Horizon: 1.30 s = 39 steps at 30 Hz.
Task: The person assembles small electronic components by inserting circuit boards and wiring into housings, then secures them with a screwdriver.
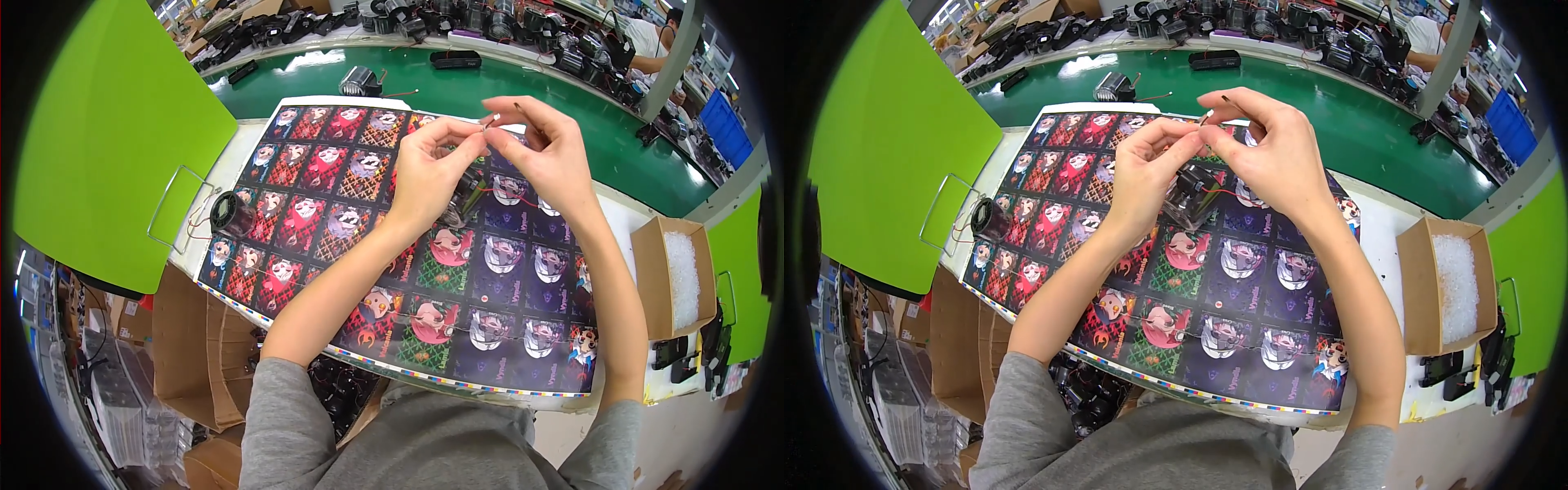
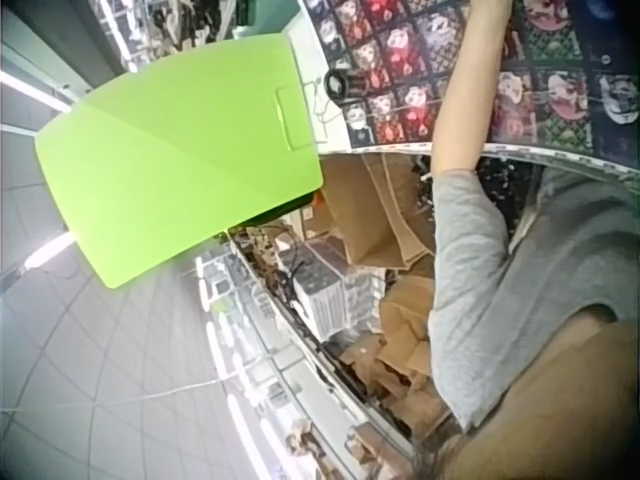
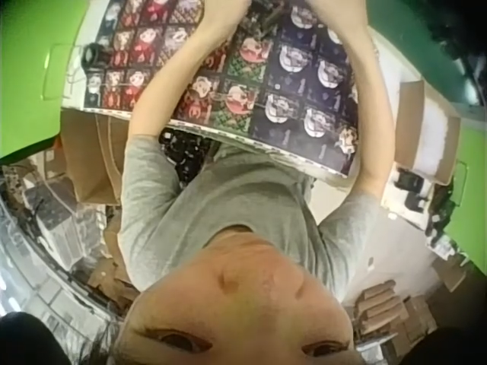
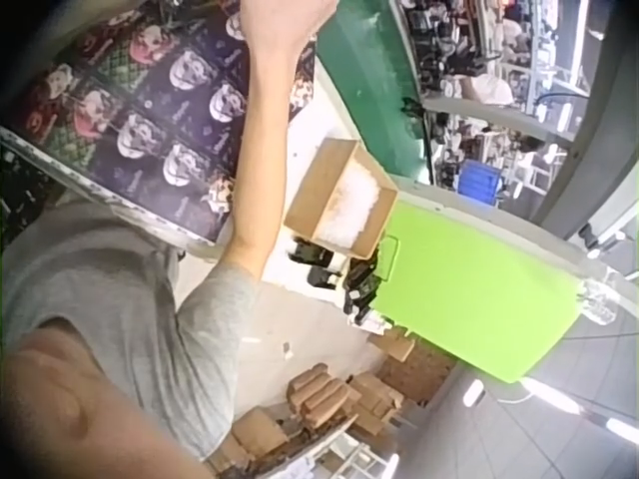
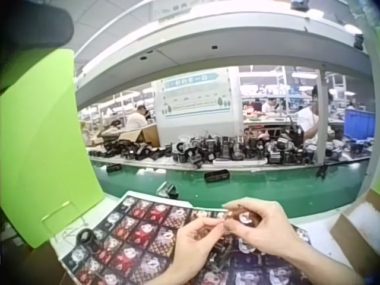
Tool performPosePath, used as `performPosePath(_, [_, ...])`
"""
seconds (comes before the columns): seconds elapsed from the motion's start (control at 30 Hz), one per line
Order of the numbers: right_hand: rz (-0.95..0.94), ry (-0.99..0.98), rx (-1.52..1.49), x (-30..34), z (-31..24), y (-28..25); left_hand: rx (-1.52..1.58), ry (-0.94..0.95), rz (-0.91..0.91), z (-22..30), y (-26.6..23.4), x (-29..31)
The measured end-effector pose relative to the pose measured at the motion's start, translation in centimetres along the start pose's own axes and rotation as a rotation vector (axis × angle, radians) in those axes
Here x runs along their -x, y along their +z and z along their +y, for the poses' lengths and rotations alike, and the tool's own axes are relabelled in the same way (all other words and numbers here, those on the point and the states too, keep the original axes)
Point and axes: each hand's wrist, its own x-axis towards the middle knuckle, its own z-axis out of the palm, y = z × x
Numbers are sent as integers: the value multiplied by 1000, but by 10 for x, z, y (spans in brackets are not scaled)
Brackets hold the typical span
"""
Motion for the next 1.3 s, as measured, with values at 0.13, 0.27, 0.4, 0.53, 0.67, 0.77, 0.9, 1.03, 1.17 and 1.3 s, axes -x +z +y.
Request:
performPosePath(0.13, [-72,2,31,-6,3,-8,-19,-24,-19,2,0,0])
performPosePath(0.27, [-65,-29,-27,-10,-2,-9,50,-51,-107,0,-4,0])
performPosePath(0.4, [-71,-6,0,-16,4,-17,-15,-258,-413,-7,-15,-4])
performPosePath(0.53, [-81,1,26,-13,-1,-21,-153,-229,-565,-18,-3,6])
performPosePath(0.67, [-118,2,28,-8,-8,-23,-344,-105,-495,-26,-2,10])
performPosePath(0.77, [-173,83,37,-3,-17,-24,-371,-15,-453,-35,-4,12])
performPosePath(0.9, [-35,-9,-97,-4,0,-22,41,-271,-503,-31,2,9])
performPosePath(1.03, [-50,95,-78,-3,2,-16,-77,-218,-505,-41,5,16])
performPosePath(1.17, [136,38,-177,-8,9,-17,37,-355,-350,-27,11,17])
performPosePath(1.3, [219,142,-75,-10,21,-20,-31,-252,-295,-28,12,19])
